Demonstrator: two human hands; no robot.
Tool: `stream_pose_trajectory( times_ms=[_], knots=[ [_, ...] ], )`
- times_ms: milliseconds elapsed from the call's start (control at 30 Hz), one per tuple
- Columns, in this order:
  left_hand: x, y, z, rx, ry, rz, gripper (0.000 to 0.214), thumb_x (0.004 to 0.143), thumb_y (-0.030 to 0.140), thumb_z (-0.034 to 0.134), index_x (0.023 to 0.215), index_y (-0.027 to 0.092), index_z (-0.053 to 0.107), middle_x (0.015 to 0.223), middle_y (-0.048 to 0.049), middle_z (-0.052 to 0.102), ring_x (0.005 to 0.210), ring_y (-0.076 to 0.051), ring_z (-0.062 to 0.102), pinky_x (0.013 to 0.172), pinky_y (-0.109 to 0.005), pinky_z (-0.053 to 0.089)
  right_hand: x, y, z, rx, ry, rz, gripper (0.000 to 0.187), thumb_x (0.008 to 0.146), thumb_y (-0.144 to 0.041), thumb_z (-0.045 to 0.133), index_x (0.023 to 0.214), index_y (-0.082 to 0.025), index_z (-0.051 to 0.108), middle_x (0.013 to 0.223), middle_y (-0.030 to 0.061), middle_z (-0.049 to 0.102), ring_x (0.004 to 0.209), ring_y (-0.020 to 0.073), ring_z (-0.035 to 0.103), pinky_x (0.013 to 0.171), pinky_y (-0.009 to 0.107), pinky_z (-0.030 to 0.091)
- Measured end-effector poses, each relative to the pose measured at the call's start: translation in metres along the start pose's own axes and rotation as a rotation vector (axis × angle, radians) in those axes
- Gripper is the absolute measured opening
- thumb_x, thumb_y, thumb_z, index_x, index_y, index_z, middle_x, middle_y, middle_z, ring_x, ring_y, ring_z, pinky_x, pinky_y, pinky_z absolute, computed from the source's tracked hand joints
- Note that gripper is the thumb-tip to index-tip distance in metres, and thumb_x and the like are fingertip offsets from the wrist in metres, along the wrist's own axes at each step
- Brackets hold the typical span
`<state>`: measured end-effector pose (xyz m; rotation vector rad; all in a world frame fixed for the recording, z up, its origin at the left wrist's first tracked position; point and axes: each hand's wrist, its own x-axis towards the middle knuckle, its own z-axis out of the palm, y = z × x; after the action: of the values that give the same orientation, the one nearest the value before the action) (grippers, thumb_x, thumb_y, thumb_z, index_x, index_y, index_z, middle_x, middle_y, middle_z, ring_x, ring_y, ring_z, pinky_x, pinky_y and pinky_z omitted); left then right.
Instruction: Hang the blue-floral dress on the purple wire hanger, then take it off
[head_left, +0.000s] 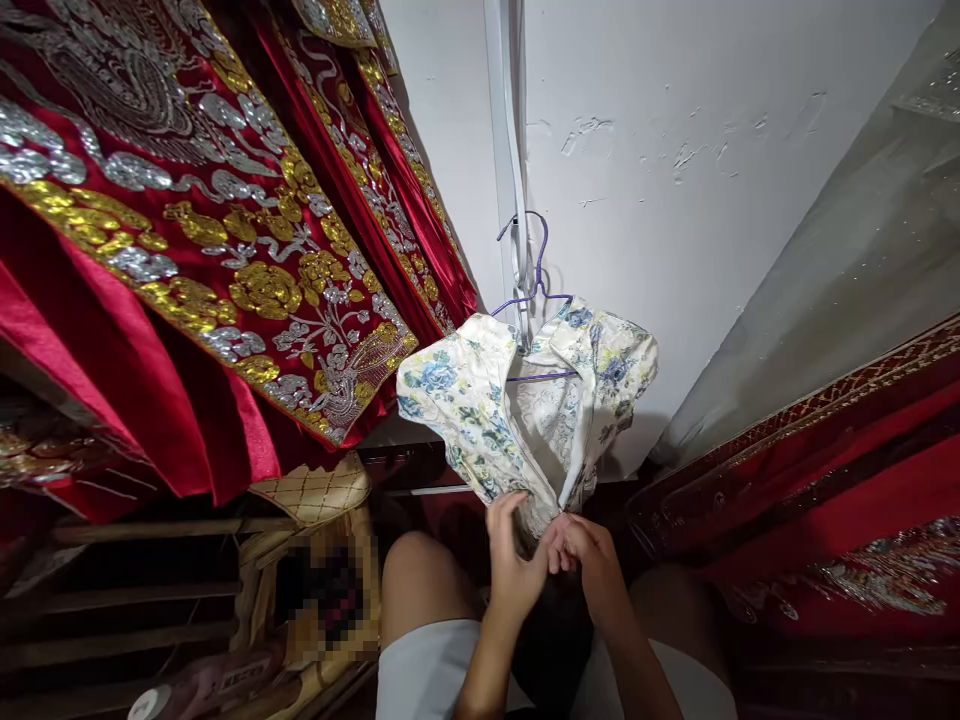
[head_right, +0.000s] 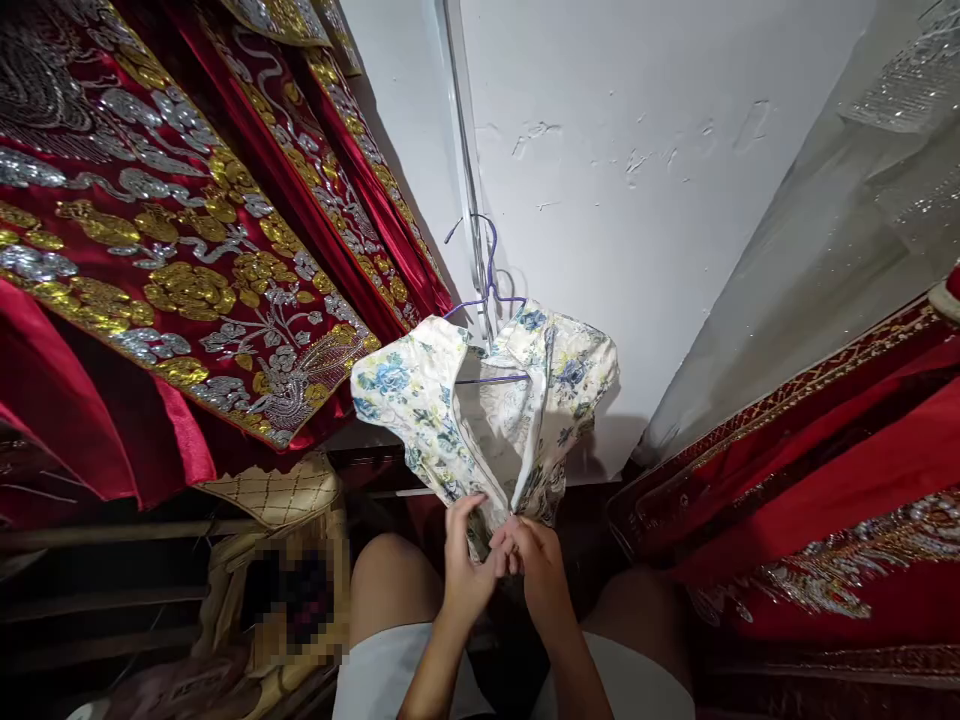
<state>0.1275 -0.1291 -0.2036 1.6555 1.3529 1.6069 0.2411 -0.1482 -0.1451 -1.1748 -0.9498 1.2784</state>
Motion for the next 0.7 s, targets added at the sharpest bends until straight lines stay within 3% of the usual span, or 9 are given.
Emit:
stream_pose_trajectory(
  times_ms=[67,167,333,400,500,600,700],
  knots=[
    [-0.008,-0.003,0.007,-0.062,-0.172,-0.061,0.031,0.080,0.019,0.066,0.111,0.024,0.065,0.108,-0.0095,0.066,0.104,-0.028,0.063,0.094,-0.041,0.049,-0.002,0.002,0.007,-0.015,-0.016,0.027,0.045,0.085,-0.054,0.055,0.059,-0.018,0.063,0.044,0.0004,0.054,0.045,0.0137,0.043,0.050,0.028,0.033],
    [-0.009,-0.005,0.011,-0.098,-0.223,-0.128,0.007,0.088,0.024,0.058,0.090,0.024,0.064,0.085,-0.0052,0.063,0.083,-0.024,0.062,0.078,-0.036,0.050,-0.001,0.001,0.012,-0.052,-0.062,0.070,0.041,0.085,-0.049,0.054,0.060,-0.018,0.064,0.042,-0.0006,0.053,0.042,0.0124,0.040,0.049,0.028,0.031],
    [-0.004,0.003,0.008,-0.052,-0.267,-0.097,0.019,0.096,0.030,0.050,0.079,0.024,0.058,0.078,-0.0055,0.060,0.077,-0.023,0.060,0.074,-0.035,0.047,0.025,-0.021,-0.001,0.152,0.012,0.069,0.036,0.079,-0.048,0.064,0.060,-0.018,0.062,0.036,-0.0058,0.041,0.038,0.0089,0.029,0.045,0.025,0.029],
    [-0.007,0.007,0.006,0.004,-0.298,-0.078,0.020,0.097,0.030,0.049,0.081,0.023,0.058,0.079,-0.0063,0.061,0.078,-0.023,0.060,0.074,-0.034,0.046,0.043,-0.043,-0.009,0.337,0.024,0.071,0.030,0.080,-0.043,0.066,0.062,-0.019,0.062,0.034,-0.0094,0.031,0.037,0.0078,0.021,0.041,0.023,0.025],
    [-0.016,0.009,0.004,0.056,-0.316,-0.059,0.021,0.098,0.029,0.047,0.080,0.022,0.055,0.077,-0.0041,0.058,0.074,-0.020,0.057,0.070,-0.031,0.044,0.068,-0.089,-0.017,0.576,-0.172,0.213,0.020,0.088,-0.022,0.059,0.069,-0.019,0.060,0.036,-0.0125,0.020,0.035,0.0085,0.015,0.034,0.020,0.020],
    [-0.023,0.007,0.004,0.062,-0.303,-0.026,0.023,0.099,0.027,0.045,0.078,0.022,0.050,0.075,-0.0013,0.055,0.072,-0.017,0.055,0.069,-0.027,0.042,0.086,-0.143,-0.010,0.703,-0.334,0.304,0.022,0.097,-0.007,0.044,0.084,-0.017,0.059,0.040,-0.0125,0.026,0.034,0.0080,0.020,0.034,0.015,0.025],
    [-0.023,0.005,0.004,0.078,-0.334,-0.020,0.021,0.098,0.025,0.046,0.078,0.022,0.048,0.074,-0.0001,0.054,0.071,-0.016,0.054,0.068,-0.025,0.041,0.097,-0.189,0.002,0.721,-0.399,0.311,0.026,0.104,-0.009,0.035,0.096,-0.015,0.058,0.041,-0.0120,0.030,0.033,0.0081,0.026,0.034,0.014,0.028]
  ],
)
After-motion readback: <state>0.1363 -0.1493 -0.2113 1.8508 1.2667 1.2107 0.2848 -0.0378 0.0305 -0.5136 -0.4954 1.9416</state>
